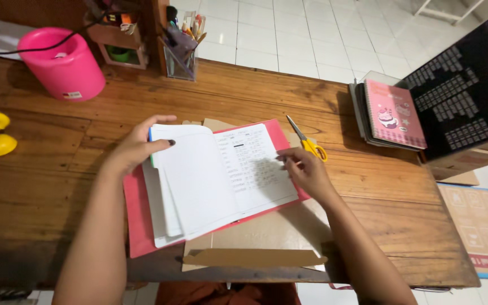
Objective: The person flips through a notebook, then uses yellow-handled scissors to cut a flat cardboard piece along pre-scored lines. They fold the cut cardboard into a small box shape and secure the tabs by hand.
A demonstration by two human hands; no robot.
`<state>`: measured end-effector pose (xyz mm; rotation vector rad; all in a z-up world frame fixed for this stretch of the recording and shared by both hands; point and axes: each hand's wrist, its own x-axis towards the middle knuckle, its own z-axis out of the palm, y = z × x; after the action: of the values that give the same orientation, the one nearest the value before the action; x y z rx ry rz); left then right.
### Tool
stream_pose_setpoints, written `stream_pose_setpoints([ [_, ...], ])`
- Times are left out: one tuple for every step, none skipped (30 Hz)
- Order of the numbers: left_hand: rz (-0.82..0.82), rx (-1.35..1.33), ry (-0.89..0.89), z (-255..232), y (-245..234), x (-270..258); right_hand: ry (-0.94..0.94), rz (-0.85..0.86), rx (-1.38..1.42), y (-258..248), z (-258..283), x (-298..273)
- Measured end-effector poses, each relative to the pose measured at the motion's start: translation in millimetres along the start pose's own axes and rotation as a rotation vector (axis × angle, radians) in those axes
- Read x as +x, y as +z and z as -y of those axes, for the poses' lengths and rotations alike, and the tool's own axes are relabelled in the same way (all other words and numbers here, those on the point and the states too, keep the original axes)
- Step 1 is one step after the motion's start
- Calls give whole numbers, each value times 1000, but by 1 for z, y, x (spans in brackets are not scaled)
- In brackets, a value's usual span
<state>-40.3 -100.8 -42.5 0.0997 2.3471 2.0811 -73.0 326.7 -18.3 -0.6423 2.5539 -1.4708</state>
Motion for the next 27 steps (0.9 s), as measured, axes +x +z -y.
stream_pose_setpoints([
  [5,13,-33,2,-4,-3,35,-82,-206,-6,-7,6],
  [10,25,-66,3,-8,-3,69,-164,-411,-10,-13,8],
  [20,37,-99,5,-10,-2,43,-169,-456,-12,-17,8],
  [1,50,-171,6,-14,-2,17,-174,-501,-13,-20,8],
  [-17,60,-247,9,-18,-4,-7,-175,-546,-12,-21,7],
  [-36,71,-323,12,-22,-6,-24,-180,-545,-10,-22,8],
  [-29,48,-336,16,-25,-6,-34,-186,-543,-5,-23,7],
  [-22,24,-349,20,-27,-6,-43,-192,-540,-1,-24,6],
  [-17,-1,-363,25,-29,-7,-54,-202,-525,2,-25,6],
  [-21,12,-371,29,-31,-7,-65,-211,-510,5,-25,6],
  [-23,27,-375,33,-33,-5,-77,-224,-496,7,-26,6],
  [-25,41,-379,35,-34,-5,-88,-226,-503,9,-27,4],
  [-22,29,-377,36,-35,-4,-102,-231,-512,10,-28,6],
  [-18,16,-375,35,-35,-5,-117,-237,-520,11,-29,7],
  [-15,2,-373,33,-34,-5,-108,-239,-515,12,-30,9],
  [0,-3,-372,29,-35,-6,-99,-241,-510,12,-31,10],
  [12,-11,-371,25,-35,-7,-92,-241,-506,12,-32,10],
  [24,-18,-369,21,-34,-9,-74,-246,-483,11,-32,10],
  [32,-67,-345,18,-34,-11,-60,-247,-461,11,-32,10],
  [40,-115,-320,14,-34,-11,-45,-249,-438,10,-31,10],
  [47,-163,-295,12,-33,-12,-24,-249,-431,10,-30,11],
  [62,-226,-239,11,-31,-12,-2,-249,-424,8,-29,12],
  [78,-286,-184,10,-29,-10,20,-250,-415,8,-28,14],
  [94,-346,-127,10,-25,-8,3,-258,-406,7,-27,15],
  [49,-352,-146,12,-17,-4,-9,-266,-396,7,-26,15],
  [4,-358,-165,14,-5,1,-22,-275,-386,7,-25,15],
  [-39,-362,-184,15,5,7,-46,-273,-343,9,-23,15],
])
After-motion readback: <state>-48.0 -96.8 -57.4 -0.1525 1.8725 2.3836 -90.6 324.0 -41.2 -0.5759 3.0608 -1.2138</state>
